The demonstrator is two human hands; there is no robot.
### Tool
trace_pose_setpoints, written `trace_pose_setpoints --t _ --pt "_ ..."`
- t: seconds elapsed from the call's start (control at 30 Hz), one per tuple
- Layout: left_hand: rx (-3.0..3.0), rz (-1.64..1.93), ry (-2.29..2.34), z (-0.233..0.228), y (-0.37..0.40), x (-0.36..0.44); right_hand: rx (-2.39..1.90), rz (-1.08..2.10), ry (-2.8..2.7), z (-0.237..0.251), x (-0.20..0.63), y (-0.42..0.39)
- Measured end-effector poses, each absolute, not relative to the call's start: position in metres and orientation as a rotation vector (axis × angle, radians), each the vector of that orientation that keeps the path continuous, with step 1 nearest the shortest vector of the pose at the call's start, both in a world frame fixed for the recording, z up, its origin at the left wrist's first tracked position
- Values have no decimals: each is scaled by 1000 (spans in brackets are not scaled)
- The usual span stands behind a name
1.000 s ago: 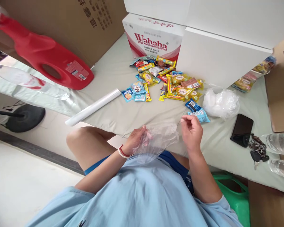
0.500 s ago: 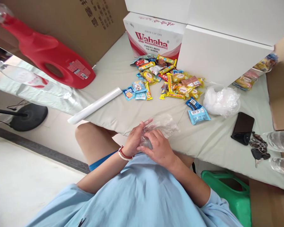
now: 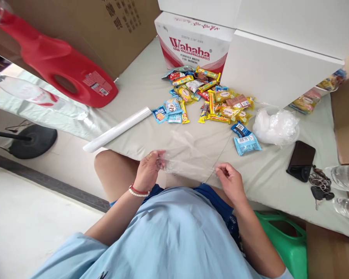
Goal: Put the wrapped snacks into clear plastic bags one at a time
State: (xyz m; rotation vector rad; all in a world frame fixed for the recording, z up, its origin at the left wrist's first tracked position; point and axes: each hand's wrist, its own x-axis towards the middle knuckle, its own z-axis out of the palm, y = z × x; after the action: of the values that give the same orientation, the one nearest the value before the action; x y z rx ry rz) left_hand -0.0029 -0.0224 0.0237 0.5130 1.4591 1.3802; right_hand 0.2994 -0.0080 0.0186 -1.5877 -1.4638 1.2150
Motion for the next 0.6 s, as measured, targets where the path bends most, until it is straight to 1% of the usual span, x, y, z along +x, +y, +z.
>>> trace_pose_setpoints --t 0.1,0.13,0.2,0.3,0.4,0.47,0.6 --pt "594 1171 1509 16 -37 -13 -1621 1322 -1746 21 328 -4" --pt "629 1123 1536 13 -41 -15 -1600 1312 -1801 25 334 0" --pt "706 1063 1595 11 -46 -16 -1535 1197 -1878 37 335 8" --pt "829 1031 1624 14 -46 -7 -1387 939 -2020 53 305 26" --pt "900 1018 1556 20 -42 7 -1188 868 -2105 51 257 48" --pt "915 1031 1543 22 -41 11 -1166 879 -1999 42 235 64" --pt "860 1065 1680 16 -46 -6 -1387 914 -1466 16 236 91"
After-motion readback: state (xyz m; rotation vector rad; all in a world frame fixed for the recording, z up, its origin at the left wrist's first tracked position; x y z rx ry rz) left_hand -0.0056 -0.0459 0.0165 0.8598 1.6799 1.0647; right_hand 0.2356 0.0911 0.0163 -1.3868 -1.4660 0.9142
